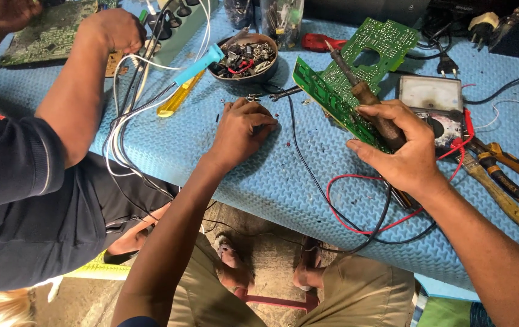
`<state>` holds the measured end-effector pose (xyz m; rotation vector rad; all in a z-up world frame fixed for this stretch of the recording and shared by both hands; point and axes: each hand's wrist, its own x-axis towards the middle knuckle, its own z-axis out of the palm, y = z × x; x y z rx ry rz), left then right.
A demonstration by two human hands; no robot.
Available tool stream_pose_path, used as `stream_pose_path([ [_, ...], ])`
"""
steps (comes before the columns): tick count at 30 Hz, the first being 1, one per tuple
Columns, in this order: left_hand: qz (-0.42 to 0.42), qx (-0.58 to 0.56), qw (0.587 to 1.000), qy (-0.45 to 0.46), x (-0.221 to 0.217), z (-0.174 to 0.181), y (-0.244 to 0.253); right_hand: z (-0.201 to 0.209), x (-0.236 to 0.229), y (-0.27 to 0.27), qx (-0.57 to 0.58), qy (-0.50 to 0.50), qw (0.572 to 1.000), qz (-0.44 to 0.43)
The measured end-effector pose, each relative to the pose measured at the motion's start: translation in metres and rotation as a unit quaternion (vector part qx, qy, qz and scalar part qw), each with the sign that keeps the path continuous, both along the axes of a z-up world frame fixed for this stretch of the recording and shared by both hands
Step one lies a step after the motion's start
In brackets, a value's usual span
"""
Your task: Soldering electronic components on a circuit board at a repair station, using a soldering iron and checking connections.
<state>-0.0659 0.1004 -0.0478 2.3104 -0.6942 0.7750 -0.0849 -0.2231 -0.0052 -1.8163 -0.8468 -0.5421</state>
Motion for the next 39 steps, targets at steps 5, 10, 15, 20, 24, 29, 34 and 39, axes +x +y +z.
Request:
stream_pose_path([
  [5, 0.006, -0.019, 1.0, -0.008, 0.002, -0.002, 0.002, 0.002, 0.0, 0.002, 0.003, -0.002, 1.0, 0.008],
  [10, 0.009, -0.08, 0.997, -0.023, 0.003, 0.003, -0.007, 0.003, -0.005, 0.005, 0.006, -0.012, 1.0, 0.008],
  [15, -0.111, -0.32, 0.94, 0.05, -0.002, 0.012, -0.037, 0.009, -0.016, 0.01, -0.003, -0.041, 0.999, 0.004],
  [20, -0.219, -0.496, 0.824, 0.165, 0.001, -0.006, -0.05, 0.016, -0.021, 0.016, -0.015, -0.062, 0.998, -0.001],
  [24, -0.245, -0.588, 0.746, 0.192, 0.001, -0.023, -0.055, 0.013, -0.02, 0.017, -0.021, -0.063, 0.998, 0.008],
  [29, -0.216, -0.586, 0.762, 0.172, -0.008, -0.024, -0.062, 0.013, -0.026, 0.023, -0.019, -0.059, 0.998, 0.011],
  [34, -0.186, -0.611, 0.751, 0.169, -0.017, -0.015, -0.078, 0.014, -0.032, 0.026, -0.018, -0.055, 0.998, 0.012],
  [39, -0.181, -0.614, 0.753, 0.153, -0.011, -0.013, -0.092, 0.013, -0.033, 0.026, 0.002, -0.045, 0.999, 0.013],
])
